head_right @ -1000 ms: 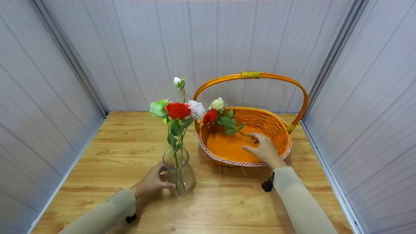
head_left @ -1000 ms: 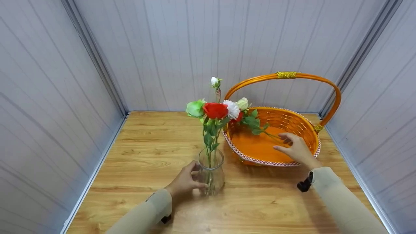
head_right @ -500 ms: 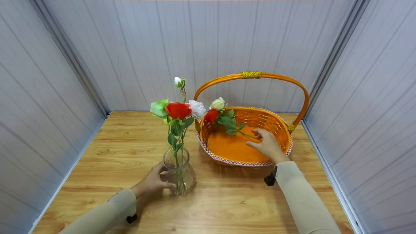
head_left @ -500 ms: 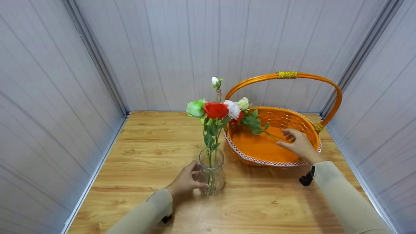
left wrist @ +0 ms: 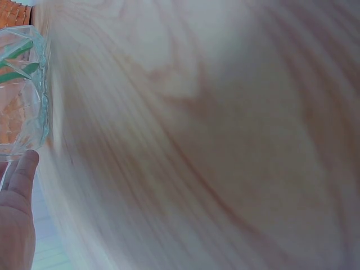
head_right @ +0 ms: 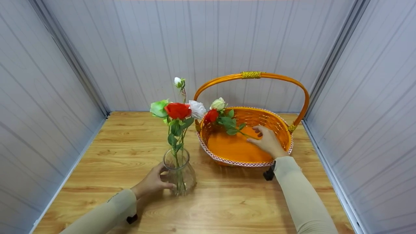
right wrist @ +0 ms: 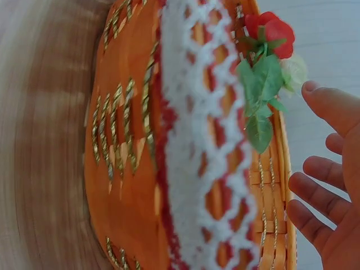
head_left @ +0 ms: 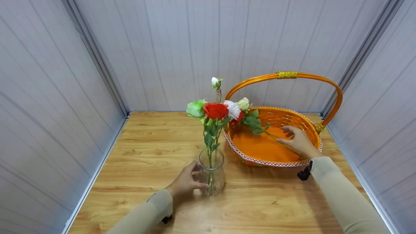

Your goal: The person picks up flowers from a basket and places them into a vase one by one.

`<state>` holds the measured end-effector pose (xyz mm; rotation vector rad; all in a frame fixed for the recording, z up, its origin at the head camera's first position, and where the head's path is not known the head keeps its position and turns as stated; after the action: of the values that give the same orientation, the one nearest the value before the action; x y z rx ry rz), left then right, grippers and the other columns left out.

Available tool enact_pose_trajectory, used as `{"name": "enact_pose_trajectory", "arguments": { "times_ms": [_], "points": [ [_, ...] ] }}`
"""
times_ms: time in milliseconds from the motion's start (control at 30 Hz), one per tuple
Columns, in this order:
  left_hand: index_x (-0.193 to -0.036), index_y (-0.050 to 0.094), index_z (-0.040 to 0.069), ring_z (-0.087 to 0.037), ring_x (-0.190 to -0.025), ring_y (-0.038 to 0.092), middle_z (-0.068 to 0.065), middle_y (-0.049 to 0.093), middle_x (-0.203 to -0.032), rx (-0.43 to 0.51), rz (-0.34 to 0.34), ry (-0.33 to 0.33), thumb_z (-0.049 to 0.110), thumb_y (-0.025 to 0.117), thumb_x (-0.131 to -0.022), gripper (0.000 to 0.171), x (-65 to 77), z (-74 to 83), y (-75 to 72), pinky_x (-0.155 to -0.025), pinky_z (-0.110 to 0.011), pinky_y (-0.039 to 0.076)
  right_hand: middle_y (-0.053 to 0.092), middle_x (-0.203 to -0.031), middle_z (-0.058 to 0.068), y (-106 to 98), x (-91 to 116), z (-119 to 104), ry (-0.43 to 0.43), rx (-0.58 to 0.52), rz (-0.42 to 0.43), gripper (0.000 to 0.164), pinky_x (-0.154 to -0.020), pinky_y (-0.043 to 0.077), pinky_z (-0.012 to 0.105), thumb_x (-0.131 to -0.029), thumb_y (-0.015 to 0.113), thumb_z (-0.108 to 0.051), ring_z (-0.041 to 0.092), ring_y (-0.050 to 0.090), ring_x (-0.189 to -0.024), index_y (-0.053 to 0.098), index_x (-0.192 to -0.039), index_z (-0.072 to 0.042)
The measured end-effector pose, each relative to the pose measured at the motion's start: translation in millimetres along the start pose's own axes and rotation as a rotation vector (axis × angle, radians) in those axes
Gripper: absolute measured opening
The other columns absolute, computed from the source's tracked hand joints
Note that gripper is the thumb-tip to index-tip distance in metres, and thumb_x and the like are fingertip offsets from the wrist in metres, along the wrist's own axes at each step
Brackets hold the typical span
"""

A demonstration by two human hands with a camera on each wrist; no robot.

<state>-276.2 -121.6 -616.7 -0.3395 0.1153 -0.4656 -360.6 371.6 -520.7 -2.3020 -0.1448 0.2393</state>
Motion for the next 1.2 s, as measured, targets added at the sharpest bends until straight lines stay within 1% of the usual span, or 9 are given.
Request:
{"name": "enact_pose_trajectory", "arguments": {
  "times_ms": [200,333,500,567,733,967,1200],
  "points": [
    [-0.128,0.053,0.013,-0.047,-0.143,0.057,-0.012,0.062,-0.138,-0.004,-0.018,0.006,0.015,0.095,-0.085,0.060,-0.2,0.4,-0.5,-0.119,-0.060,0.052,0.058,-0.153,0.030,3.8,-3.7,13.6,0.035,0.012,-0.057,0.074,-0.112,0.051,0.069,-0.100,0.081,-0.040,0.049,0.058,-0.133,0.053,-0.155,0.001],
    [-0.128,0.053,0.013,-0.047,-0.142,0.057,-0.012,0.062,-0.138,0.004,-0.017,0.006,0.013,0.094,-0.084,0.060,0.1,0.9,-0.4,-0.119,-0.060,0.053,0.052,-0.159,0.029,5.8,-7.0,20.8,0.056,0.014,-0.119,0.081,-0.116,0.048,0.070,-0.099,0.081,-0.045,0.050,0.054,-0.139,0.049,-0.159,-0.001],
    [-0.127,0.054,0.014,-0.044,-0.142,0.059,-0.009,0.062,-0.136,0.013,-0.015,-0.002,0.012,0.095,-0.083,0.060,0.2,1.0,0.5,-0.119,-0.058,0.053,0.046,-0.164,0.030,5.8,-9.6,25.4,0.064,0.027,-0.180,0.089,-0.119,0.043,0.073,-0.097,0.081,-0.050,0.052,0.048,-0.145,0.044,-0.162,-0.002],
    [-0.127,0.054,0.016,-0.043,-0.141,0.059,-0.008,0.062,-0.136,0.015,-0.014,-0.008,0.014,0.096,-0.083,0.061,0.7,1.2,1.0,-0.119,-0.057,0.053,0.044,-0.165,0.030,5.4,-9.7,28.0,0.067,0.033,-0.200,0.090,-0.121,0.041,0.074,-0.097,0.081,-0.050,0.053,0.045,-0.148,0.042,-0.163,-0.001],
    [-0.129,0.055,0.017,-0.043,-0.142,0.059,-0.007,0.063,-0.138,0.027,-0.014,-0.023,0.016,0.097,-0.082,0.063,2.6,2.5,1.3,-0.119,-0.058,0.053,0.039,-0.168,0.032,5.0,-9.6,38.6,0.090,0.062,-0.237,0.088,-0.123,0.037,0.076,-0.100,0.080,-0.042,0.057,0.039,-0.151,0.038,-0.165,-0.001],
    [-0.130,0.054,0.016,-0.042,-0.141,0.060,-0.008,0.062,-0.139,0.057,-0.025,-0.032,0.011,0.095,-0.083,0.062,2.0,2.5,0.3,-0.117,-0.056,0.055,0.032,-0.170,0.036,2.7,-10.1,48.6,0.105,0.099,-0.282,0.091,-0.124,0.033,0.078,-0.102,0.077,-0.043,0.060,0.034,-0.154,0.032,-0.168,0.000],
    [-0.131,0.055,0.014,-0.044,-0.141,0.059,-0.010,0.063,-0.137,-0.023,-0.010,-0.003,0.018,0.096,-0.083,0.063,0.1,-1.3,-0.6,-0.119,-0.060,0.052,0.029,-0.171,0.037,2.7,-12.6,48.1,0.096,0.129,-0.333,0.091,-0.123,0.034,0.078,-0.103,0.076,-0.039,0.061,0.033,-0.153,0.029,-0.168,0.002]
  ]
}}
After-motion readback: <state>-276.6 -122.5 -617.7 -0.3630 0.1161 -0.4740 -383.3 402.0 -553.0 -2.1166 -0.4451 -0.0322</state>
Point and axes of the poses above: each hand's wrist, its own x-axis away from the middle knuckle, its own y-axis out of the palm, z = x × y, the point moved 1 cm from there along -x, towards the middle knuckle
